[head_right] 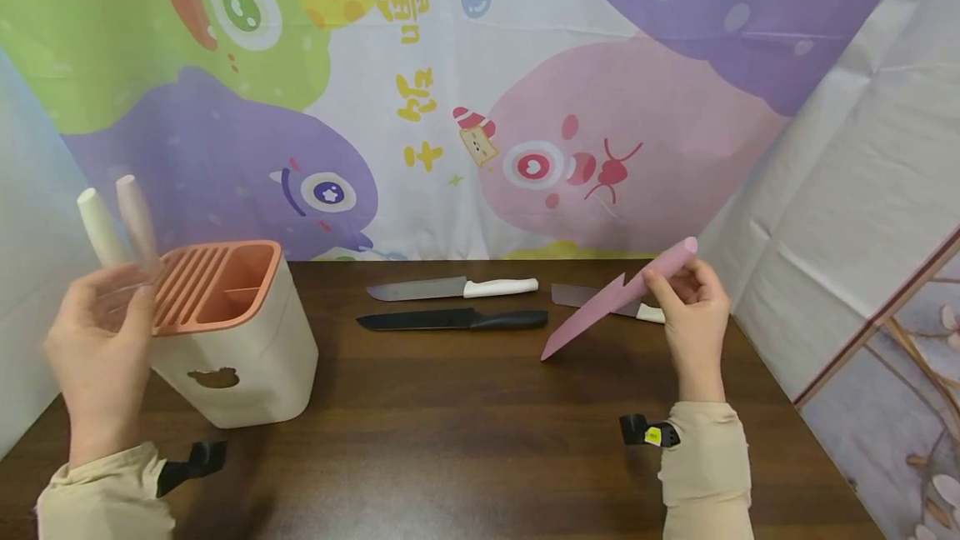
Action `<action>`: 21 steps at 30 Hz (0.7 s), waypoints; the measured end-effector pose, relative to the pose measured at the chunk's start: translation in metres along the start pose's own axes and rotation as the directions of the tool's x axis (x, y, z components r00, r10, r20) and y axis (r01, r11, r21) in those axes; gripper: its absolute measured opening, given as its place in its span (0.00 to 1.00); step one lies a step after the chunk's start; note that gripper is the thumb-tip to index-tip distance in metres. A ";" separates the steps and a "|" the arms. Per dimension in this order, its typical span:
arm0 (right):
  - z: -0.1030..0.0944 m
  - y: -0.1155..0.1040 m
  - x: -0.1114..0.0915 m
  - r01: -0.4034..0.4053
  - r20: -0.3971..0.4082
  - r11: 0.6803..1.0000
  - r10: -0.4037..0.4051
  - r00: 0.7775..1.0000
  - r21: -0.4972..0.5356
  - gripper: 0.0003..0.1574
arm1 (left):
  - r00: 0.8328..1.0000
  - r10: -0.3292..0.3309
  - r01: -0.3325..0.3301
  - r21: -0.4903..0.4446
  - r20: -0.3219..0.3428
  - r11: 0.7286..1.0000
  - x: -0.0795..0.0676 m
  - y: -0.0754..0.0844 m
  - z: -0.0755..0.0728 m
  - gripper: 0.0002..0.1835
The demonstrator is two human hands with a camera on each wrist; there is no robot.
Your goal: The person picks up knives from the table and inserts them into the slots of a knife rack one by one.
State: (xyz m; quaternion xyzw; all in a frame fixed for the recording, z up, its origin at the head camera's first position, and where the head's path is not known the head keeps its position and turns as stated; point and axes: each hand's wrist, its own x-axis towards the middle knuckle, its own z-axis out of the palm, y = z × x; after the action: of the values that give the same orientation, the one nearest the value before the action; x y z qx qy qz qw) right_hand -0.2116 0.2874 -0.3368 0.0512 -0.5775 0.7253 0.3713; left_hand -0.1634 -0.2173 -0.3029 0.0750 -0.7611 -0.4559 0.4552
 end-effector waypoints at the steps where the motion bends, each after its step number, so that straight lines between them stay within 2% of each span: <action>1: 0.003 -0.001 0.001 0.004 0.020 1.000 -0.004 1.000 -0.012 0.15 | 1.000 0.009 -0.009 -0.006 0.006 1.000 -0.001 0.001 0.002 0.13; 6: 0.017 -0.001 0.006 0.054 0.084 0.997 -0.049 0.995 -0.062 0.16 | 0.999 0.034 -0.034 -0.016 0.026 0.999 -0.004 0.005 0.013 0.12; 10: 0.024 0.001 0.006 0.081 0.097 0.992 -0.071 0.993 -0.099 0.17 | 0.998 0.038 -0.038 -0.012 0.044 0.999 -0.007 0.008 0.019 0.11; 16: 0.033 0.002 0.005 0.052 0.112 0.984 -0.033 0.993 -0.171 0.18 | 0.991 0.101 -0.095 -0.073 0.083 0.993 -0.013 0.015 0.027 0.11; 21: 0.038 0.005 0.000 0.039 0.163 0.982 -0.009 0.987 -0.182 0.19 | 0.989 0.088 -0.077 -0.087 0.121 0.993 -0.018 0.022 0.035 0.11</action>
State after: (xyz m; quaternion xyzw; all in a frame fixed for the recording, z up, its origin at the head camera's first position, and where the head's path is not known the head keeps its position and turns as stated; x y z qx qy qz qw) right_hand -0.2278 0.2541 -0.3286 0.0823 -0.6698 0.6574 0.3354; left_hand -0.1734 -0.1734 -0.3037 -0.0038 -0.7711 -0.4712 0.4281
